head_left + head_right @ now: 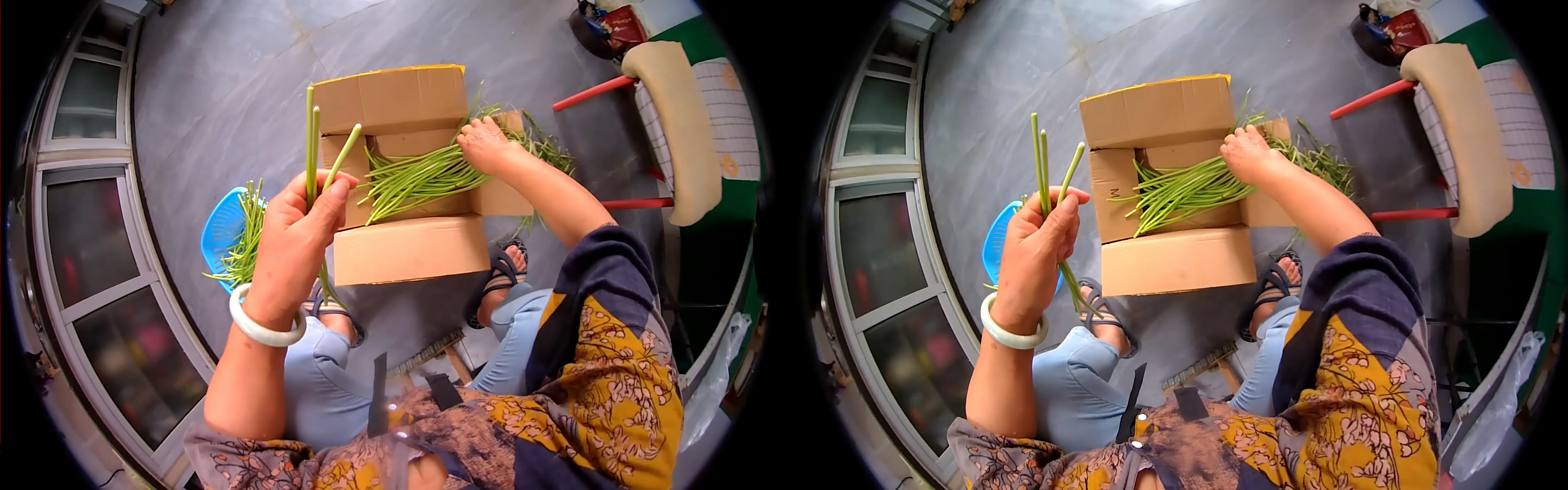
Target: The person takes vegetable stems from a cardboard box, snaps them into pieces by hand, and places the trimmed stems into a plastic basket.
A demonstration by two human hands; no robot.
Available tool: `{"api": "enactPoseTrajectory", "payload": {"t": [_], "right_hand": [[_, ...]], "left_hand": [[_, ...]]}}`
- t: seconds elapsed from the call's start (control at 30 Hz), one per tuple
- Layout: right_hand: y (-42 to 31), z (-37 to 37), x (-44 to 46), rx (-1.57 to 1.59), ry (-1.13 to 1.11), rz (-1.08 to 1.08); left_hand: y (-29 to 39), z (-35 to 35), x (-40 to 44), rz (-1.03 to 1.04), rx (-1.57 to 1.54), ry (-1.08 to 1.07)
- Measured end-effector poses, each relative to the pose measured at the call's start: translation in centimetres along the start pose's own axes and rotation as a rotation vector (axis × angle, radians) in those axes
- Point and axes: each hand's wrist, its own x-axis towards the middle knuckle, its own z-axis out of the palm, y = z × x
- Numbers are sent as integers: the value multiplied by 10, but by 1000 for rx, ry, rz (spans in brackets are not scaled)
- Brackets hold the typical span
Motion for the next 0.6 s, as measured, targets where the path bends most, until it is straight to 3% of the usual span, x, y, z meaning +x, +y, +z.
{"api": "enactPoseTrajectory", "payload": {"t": [0.07,0.3,0.5,0.6], "right_hand": [[0,19,13,-96,-57,30],[6,10,9,138,-81,-59],[-5,-5,1,354,99,-23],[-14,-34,-2,512,88,-2]], "left_hand": [[-2,1,3,-28,30,18],[-7,14,10,-28,77,-20],[-12,22,16,-58,65,-30],[-11,27,20,-62,66,-26]]}}
